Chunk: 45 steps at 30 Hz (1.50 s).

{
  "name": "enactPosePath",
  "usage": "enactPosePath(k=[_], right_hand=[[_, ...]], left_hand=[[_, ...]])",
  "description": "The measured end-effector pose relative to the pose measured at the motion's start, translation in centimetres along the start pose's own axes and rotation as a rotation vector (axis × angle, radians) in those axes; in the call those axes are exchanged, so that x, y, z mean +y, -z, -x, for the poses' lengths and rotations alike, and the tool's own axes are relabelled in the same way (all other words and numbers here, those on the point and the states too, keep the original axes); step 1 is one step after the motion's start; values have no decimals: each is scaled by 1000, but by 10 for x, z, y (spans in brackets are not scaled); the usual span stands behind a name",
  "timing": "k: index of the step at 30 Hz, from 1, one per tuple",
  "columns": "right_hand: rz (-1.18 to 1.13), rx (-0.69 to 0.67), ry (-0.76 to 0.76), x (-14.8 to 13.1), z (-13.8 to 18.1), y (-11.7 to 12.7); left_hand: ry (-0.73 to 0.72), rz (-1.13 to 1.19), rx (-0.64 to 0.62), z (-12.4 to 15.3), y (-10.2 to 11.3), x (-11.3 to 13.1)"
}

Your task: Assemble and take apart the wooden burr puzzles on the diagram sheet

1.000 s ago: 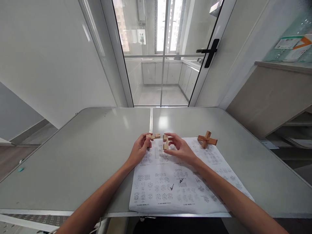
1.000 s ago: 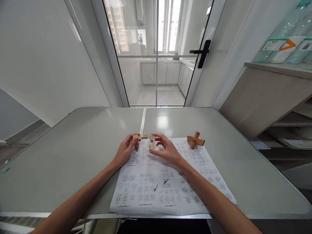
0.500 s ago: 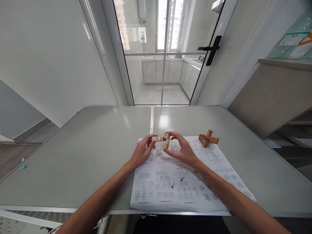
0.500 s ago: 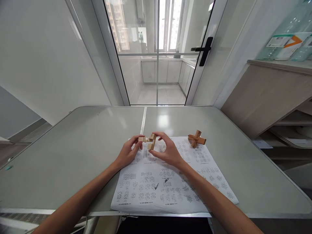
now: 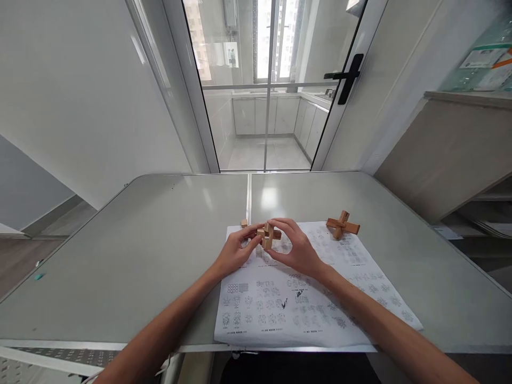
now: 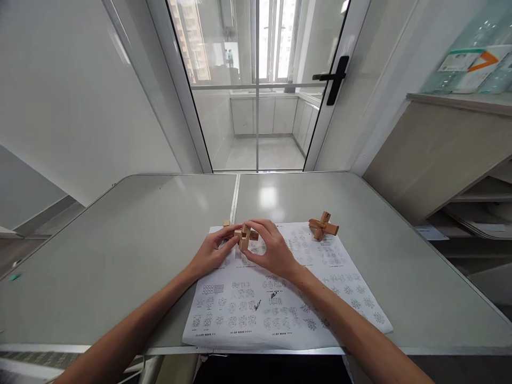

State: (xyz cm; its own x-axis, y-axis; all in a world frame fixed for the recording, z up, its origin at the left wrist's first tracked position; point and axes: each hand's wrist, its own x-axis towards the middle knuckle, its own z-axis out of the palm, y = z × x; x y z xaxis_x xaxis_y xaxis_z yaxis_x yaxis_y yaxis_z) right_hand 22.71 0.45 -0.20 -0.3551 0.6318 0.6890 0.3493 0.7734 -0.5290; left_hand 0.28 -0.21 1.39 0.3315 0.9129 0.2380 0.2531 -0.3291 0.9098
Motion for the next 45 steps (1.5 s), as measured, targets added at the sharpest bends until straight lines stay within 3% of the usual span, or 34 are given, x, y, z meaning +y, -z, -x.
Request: enactPosePath(k=[10, 34, 45], right_hand=[[93, 7, 64, 2, 2, -3], [117, 21, 40, -3, 3, -11], [137, 17, 68, -1, 5, -12]], left_hand=[[69, 119, -56, 0, -4, 9], [130, 274, -95, 2, -8, 12], [132, 295, -46, 3, -10, 8]])
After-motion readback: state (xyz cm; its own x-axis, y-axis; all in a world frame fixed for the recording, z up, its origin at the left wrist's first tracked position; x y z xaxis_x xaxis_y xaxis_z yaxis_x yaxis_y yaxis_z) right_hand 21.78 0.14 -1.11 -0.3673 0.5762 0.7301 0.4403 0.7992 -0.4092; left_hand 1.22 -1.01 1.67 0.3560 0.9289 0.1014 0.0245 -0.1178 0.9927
